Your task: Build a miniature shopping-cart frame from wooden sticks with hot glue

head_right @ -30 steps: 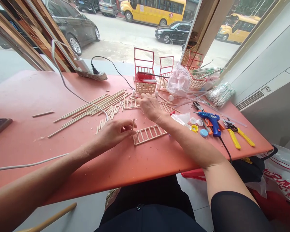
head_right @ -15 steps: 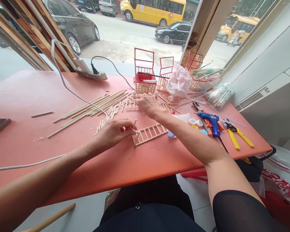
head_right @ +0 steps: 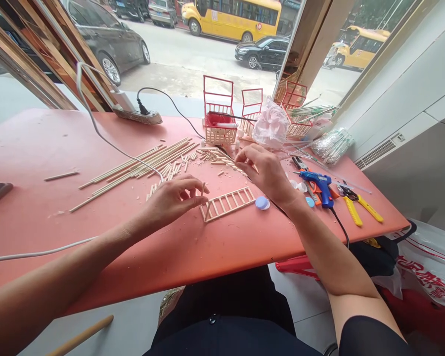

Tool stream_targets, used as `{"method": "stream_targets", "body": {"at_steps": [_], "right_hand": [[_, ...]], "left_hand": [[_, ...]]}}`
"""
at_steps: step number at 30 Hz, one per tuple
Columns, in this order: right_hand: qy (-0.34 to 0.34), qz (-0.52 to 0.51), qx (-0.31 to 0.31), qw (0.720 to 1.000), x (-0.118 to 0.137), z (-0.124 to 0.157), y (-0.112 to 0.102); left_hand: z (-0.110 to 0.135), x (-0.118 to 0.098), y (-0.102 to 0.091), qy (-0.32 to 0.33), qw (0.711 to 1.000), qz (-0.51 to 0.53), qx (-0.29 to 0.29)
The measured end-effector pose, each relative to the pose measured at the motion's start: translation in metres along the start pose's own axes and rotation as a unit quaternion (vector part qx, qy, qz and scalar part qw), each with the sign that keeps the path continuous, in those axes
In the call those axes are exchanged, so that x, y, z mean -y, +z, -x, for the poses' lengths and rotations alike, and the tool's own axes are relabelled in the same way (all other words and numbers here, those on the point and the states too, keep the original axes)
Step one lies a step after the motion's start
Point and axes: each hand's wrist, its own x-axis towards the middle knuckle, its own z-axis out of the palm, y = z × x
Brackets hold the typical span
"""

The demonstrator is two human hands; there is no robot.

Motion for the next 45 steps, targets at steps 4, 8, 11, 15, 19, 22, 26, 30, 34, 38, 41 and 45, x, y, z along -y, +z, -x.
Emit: {"method": "stream_targets", "body": {"at_steps": [4,8,11,15,19,22,26,30,34,38,41,45], "right_hand": [[-0.030,0.008,-0.029,0.999,0.005,0.029,-0.001],[-0.051,0.023,-0.053,0.997,0.006,0.044,0.007],[-0.055,0.035,-0.067,0.996,0.008,0.048,0.012],[-0.057,0.016,-0.069,0.996,0.012,0.047,0.015],[-0.040,-0.020,-0.064,0.997,0.015,0.045,0.015],[-0.047,-0.013,-0.065,0.997,0.014,0.047,0.017],[-0.094,0.048,-0.074,0.992,0.012,0.052,0.018],[-0.115,0.099,-0.077,0.985,0.011,0.055,0.015],[-0.119,0.125,-0.069,0.983,0.013,0.056,0.014],[-0.132,0.136,-0.068,0.979,0.014,0.057,0.016],[-0.140,0.140,-0.068,0.978,0.013,0.057,0.017],[-0.144,0.135,-0.068,0.978,0.012,0.058,0.018]], "left_hand": [[-0.001,-0.004,-0.001,0.001,1.000,0.017,-0.020],[-0.001,-0.010,-0.003,-0.026,0.998,0.048,-0.027],[-0.001,-0.017,-0.006,-0.056,0.995,0.087,-0.018],[-0.001,-0.023,-0.008,-0.086,0.990,0.110,-0.017],[0.001,-0.026,-0.009,-0.096,0.988,0.121,-0.018],[0.001,-0.027,-0.009,-0.099,0.986,0.132,-0.012],[0.002,-0.025,-0.009,-0.104,0.986,0.130,-0.006],[0.001,-0.024,-0.009,-0.101,0.987,0.124,-0.010],[0.001,-0.025,-0.008,-0.096,0.986,0.132,-0.015],[0.001,-0.024,-0.008,-0.101,0.986,0.135,-0.018],[0.001,-0.021,-0.008,-0.103,0.985,0.138,-0.018],[0.001,-0.019,-0.007,-0.097,0.985,0.141,-0.022]]}}
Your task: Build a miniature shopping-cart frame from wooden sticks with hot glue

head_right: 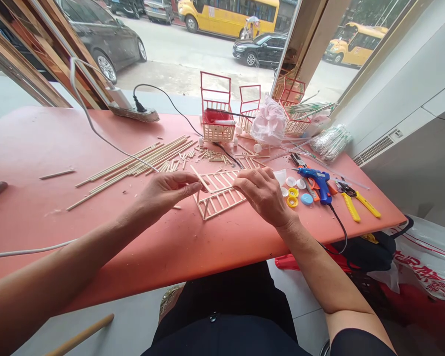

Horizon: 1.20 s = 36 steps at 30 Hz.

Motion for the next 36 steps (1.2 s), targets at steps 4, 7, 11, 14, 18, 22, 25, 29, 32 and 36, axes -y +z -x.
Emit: {"method": "stream_targets", "body": {"at_steps": [4,7,11,14,18,22,25,29,32,36], "right_hand": [[0.014,-0.006,0.012,1.000,-0.0009,0.0019,0.0012],[0.017,-0.007,0.015,1.000,-0.0013,0.0028,0.0015],[0.010,-0.007,0.013,1.000,-0.0012,0.0037,0.0014],[0.017,-0.012,0.022,1.000,-0.0009,0.0046,0.0017],[0.022,-0.026,0.028,0.999,-0.0011,0.0064,0.0031],[0.012,-0.038,0.024,0.999,-0.0015,0.0073,0.0040],[0.014,-0.043,0.030,0.999,-0.0012,0.0071,0.0036],[0.024,-0.048,0.038,0.998,-0.0017,0.0078,0.0035],[0.021,-0.049,0.035,0.998,-0.0023,0.0086,0.0042],[0.016,-0.045,0.033,0.998,-0.0012,0.0080,0.0061]], "left_hand": [[0.0003,-0.0014,0.0001,0.002,1.000,-0.003,0.000],[0.0007,-0.0031,0.0000,-0.001,1.000,-0.011,-0.002],[0.0012,-0.0043,0.0002,0.003,1.000,-0.014,-0.002],[0.0014,-0.0041,0.0005,0.008,1.000,-0.018,-0.004],[0.0012,-0.0041,0.0004,0.008,1.000,-0.020,-0.002],[0.0010,-0.0051,0.0005,0.007,1.000,-0.013,0.000],[0.0016,-0.0059,0.0011,0.006,1.000,-0.009,-0.001],[0.0024,-0.0061,0.0016,0.005,1.000,-0.010,-0.003],[0.0025,-0.0065,0.0014,0.005,1.000,-0.008,-0.003],[0.0021,-0.0071,0.0011,0.003,1.000,-0.004,-0.002]]}}
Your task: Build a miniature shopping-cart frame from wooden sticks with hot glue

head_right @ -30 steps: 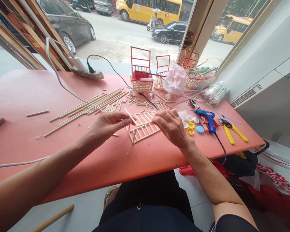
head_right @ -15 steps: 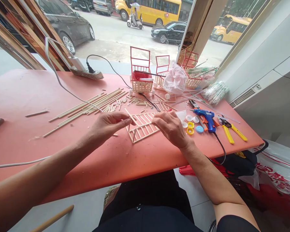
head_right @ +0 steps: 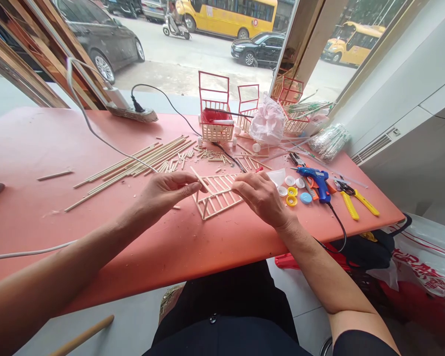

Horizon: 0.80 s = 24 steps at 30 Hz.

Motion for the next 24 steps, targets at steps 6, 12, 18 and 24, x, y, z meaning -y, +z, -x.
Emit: {"method": "stream_targets", "body": {"at_steps": [6,12,18,24], "right_hand": [[0.068,-0.045,-0.053,0.995,-0.003,-0.008,0.000],[0.066,0.065,0.012,0.996,-0.016,-0.033,-0.004],[0.072,0.144,0.117,0.980,-0.027,-0.060,0.020],[0.073,0.162,0.237,0.955,-0.038,-0.073,0.039]], "left_hand": [[0.000,0.002,0.000,-0.016,1.000,0.021,0.000],[-0.001,0.005,0.001,-0.029,0.999,0.022,0.009],[-0.006,0.016,-0.001,-0.020,0.998,0.001,0.052],[-0.014,0.032,-0.014,-0.047,0.992,-0.030,0.109]]}}
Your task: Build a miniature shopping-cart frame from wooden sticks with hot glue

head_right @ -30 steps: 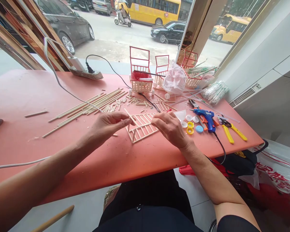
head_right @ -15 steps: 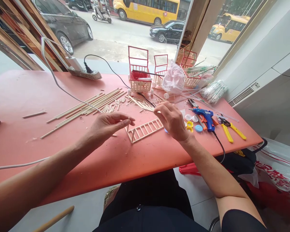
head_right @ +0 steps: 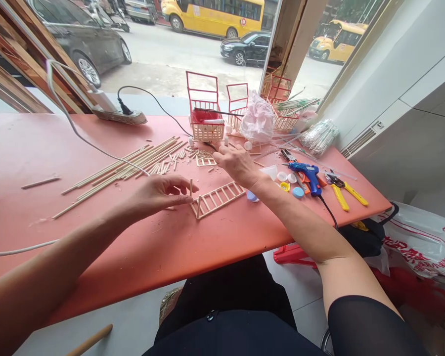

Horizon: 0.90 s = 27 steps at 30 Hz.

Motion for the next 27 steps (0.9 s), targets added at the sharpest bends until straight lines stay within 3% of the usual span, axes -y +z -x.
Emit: {"method": "stream_targets", "body": {"at_steps": [5,8,11,15,18,22,27], "right_hand": [[0.042,-0.065,0.021,0.997,-0.004,0.008,-0.017],[0.074,-0.111,0.011,0.991,-0.004,0.036,-0.041],[0.094,-0.113,0.076,0.986,-0.002,0.074,-0.058],[0.098,-0.047,0.139,0.984,0.009,0.113,-0.053],[0.109,-0.022,0.152,0.982,0.018,0.123,-0.044],[0.126,-0.087,0.116,0.981,0.014,0.119,-0.051],[0.203,-0.117,-0.005,0.972,-0.030,0.103,-0.066]], "left_hand": [[-0.004,0.008,-0.006,0.006,0.999,-0.042,0.023],[-0.006,0.012,-0.006,0.029,0.997,-0.071,0.026],[-0.007,0.015,-0.005,0.054,0.994,-0.093,0.036],[-0.007,0.015,-0.004,0.073,0.991,-0.101,0.041],[-0.006,0.012,-0.004,0.071,0.991,-0.103,0.038],[-0.006,0.010,-0.004,0.069,0.990,-0.119,0.036],[-0.007,0.009,-0.003,0.079,0.987,-0.136,0.032]]}}
